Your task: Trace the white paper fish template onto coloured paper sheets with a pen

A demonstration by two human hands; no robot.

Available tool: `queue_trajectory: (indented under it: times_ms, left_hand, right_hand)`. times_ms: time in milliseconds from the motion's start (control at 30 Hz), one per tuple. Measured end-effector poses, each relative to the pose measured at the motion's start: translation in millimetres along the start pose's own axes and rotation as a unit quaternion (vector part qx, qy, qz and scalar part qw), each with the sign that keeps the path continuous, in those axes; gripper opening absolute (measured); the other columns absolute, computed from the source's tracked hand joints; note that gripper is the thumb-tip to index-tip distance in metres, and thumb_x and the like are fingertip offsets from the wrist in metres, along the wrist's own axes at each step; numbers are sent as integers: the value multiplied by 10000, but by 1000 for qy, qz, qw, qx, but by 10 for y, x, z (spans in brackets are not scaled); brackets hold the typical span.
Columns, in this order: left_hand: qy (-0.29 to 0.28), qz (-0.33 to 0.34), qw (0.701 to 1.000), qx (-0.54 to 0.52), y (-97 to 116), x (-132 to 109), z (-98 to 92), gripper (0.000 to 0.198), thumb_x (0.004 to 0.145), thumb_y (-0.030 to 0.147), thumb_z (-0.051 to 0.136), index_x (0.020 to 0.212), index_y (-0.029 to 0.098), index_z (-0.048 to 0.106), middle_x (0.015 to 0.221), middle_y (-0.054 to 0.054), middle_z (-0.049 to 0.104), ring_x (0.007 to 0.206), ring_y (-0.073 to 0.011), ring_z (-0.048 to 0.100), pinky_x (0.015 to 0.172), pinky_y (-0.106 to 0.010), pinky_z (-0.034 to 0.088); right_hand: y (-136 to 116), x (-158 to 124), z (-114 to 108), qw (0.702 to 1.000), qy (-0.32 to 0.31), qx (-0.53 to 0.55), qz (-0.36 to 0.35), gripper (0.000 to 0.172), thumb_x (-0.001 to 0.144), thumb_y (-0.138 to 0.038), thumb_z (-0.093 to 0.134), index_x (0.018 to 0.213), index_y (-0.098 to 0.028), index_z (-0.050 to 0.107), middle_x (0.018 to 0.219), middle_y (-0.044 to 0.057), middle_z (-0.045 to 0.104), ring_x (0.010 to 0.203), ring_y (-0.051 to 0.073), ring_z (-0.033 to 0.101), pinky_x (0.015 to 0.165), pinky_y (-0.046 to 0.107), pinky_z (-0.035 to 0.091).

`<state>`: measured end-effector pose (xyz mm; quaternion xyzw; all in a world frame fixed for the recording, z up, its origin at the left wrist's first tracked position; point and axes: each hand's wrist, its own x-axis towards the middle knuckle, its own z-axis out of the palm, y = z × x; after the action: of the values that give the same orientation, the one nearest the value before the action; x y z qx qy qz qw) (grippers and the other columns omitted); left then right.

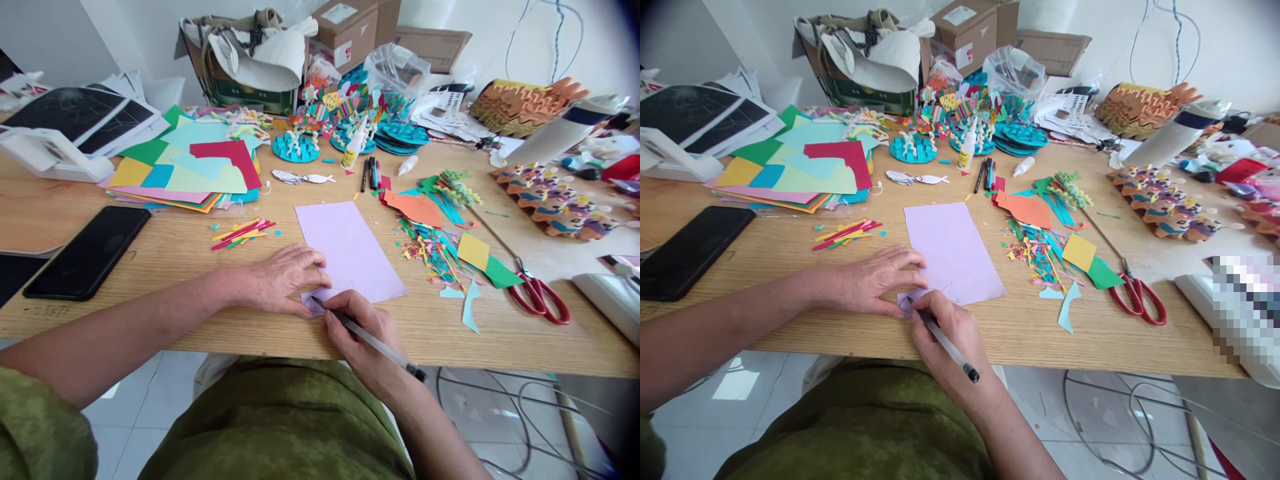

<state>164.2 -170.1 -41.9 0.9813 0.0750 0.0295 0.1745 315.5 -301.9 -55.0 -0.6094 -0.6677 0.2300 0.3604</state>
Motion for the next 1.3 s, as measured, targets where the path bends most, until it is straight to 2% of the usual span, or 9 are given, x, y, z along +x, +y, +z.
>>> queue_trajectory:
  times_ms: [267,633,900,1100,1300]
  left_hand:
    - [3,6,1000,-1,-24,3,22,414,788,423,565,1139,212,502,1203,-113,403,1133,-260,381,982,-418,305]
    - [-12,-2,1000,6,7,5,-19,424,782,424,572,1141,208,506,1221,-122,392,1148,-275,372,985,-430,300]
    - [14,16,1000,-2,-28,-11,23,413,806,445,532,1145,212,494,1200,-114,404,1124,-254,386,986,-409,303]
    - [20,18,1000,7,-41,-18,52,409,810,431,533,1143,198,492,1201,-124,396,1124,-254,380,987,-411,299]
    - [-1,6,1000,0,-8,-3,-4,397,801,411,553,1138,209,495,1194,-115,403,1126,-251,382,985,-404,301]
  right_hand:
    - [-12,-45,-40,1000,-8,-7,7,48,779,-158,475,783,-193,507,601,-40,568,469,75,479,442,183,327]
    - [-55,-91,-91,1000,-18,6,14,64,760,-150,468,719,-197,480,500,-70,438,425,71,397,424,186,300]
    - [-16,-26,-28,999,-9,35,28,31,802,-183,479,804,-194,508,594,-37,570,484,85,489,477,194,356]
    - [-27,33,-10,1000,-8,24,6,42,797,-176,482,781,-189,517,600,-28,580,489,87,500,487,194,362]
    - [-28,17,-30,1000,-9,8,4,44,782,-161,479,767,-195,504,576,-42,551,457,78,461,460,189,337]
